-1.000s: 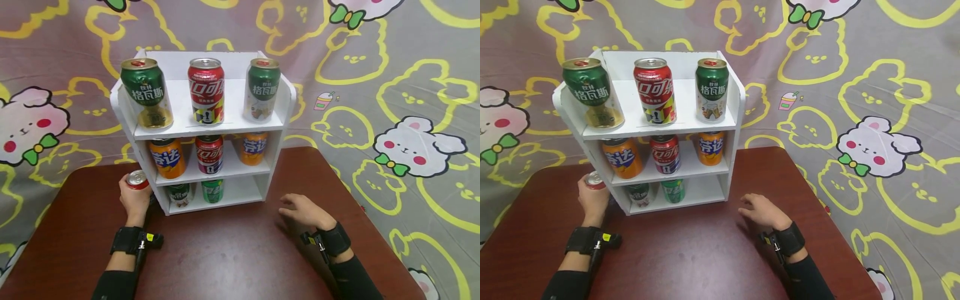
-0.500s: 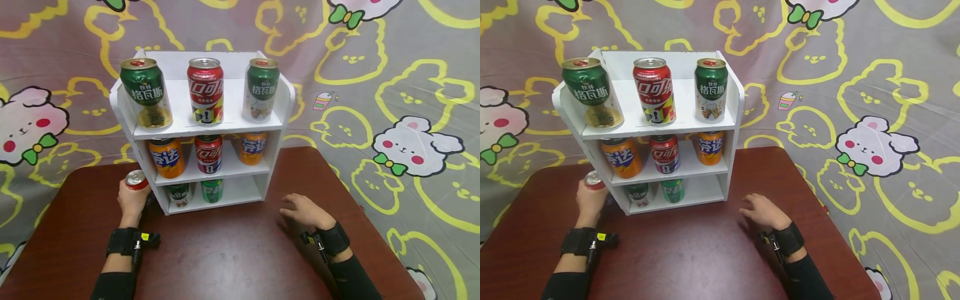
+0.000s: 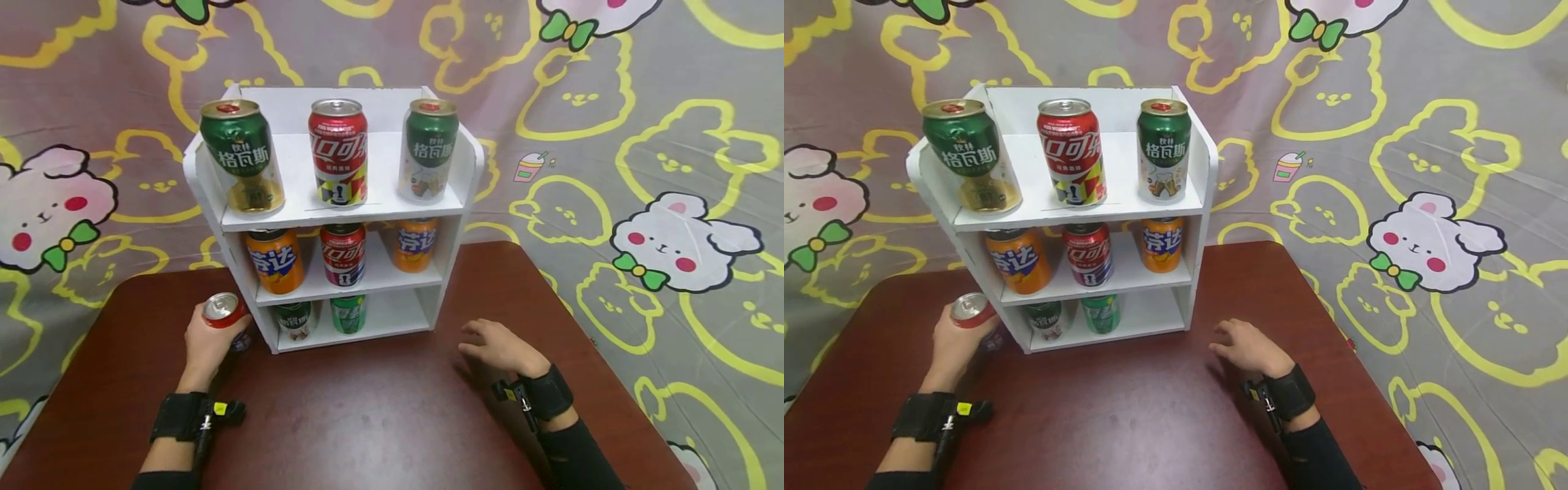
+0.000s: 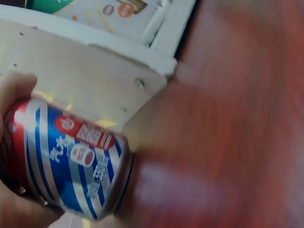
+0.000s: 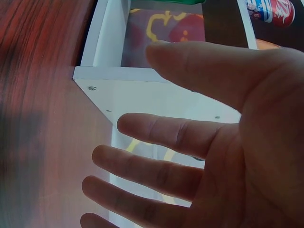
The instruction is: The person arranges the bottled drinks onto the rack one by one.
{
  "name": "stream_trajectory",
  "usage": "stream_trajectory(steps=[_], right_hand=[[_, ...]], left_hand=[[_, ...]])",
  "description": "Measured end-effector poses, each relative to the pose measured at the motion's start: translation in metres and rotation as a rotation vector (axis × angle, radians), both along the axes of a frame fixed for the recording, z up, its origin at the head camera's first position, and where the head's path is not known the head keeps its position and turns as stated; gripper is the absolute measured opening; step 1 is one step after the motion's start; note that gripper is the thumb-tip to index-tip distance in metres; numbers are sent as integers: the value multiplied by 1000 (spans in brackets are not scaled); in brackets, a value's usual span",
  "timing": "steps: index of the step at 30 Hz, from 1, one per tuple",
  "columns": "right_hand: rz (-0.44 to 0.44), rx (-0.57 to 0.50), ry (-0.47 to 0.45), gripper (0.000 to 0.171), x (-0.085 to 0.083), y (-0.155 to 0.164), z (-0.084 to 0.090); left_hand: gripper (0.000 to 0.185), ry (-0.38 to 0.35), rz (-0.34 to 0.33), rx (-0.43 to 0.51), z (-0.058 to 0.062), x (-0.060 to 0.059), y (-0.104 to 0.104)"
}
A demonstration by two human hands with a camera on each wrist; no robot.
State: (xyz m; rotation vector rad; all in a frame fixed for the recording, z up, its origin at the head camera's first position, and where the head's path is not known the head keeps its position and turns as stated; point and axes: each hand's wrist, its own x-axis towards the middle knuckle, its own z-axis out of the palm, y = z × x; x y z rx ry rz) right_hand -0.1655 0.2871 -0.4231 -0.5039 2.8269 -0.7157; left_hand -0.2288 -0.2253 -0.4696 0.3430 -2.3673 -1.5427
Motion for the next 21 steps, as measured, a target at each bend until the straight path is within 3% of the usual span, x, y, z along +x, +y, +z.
stream_trajectory(steps=[6,11,21], right_hand=[[12,-16,-8,44,0,-1,-2],[16,-19,-11,44,0,-1,-2],[17,-21,-17,42,-1,0,-2]], left_hand=[[73,9,-182,-102,1,10,-18],[67,34,-353,-155,10,15,-30],[60,75,-595,-87,18,25,-40]])
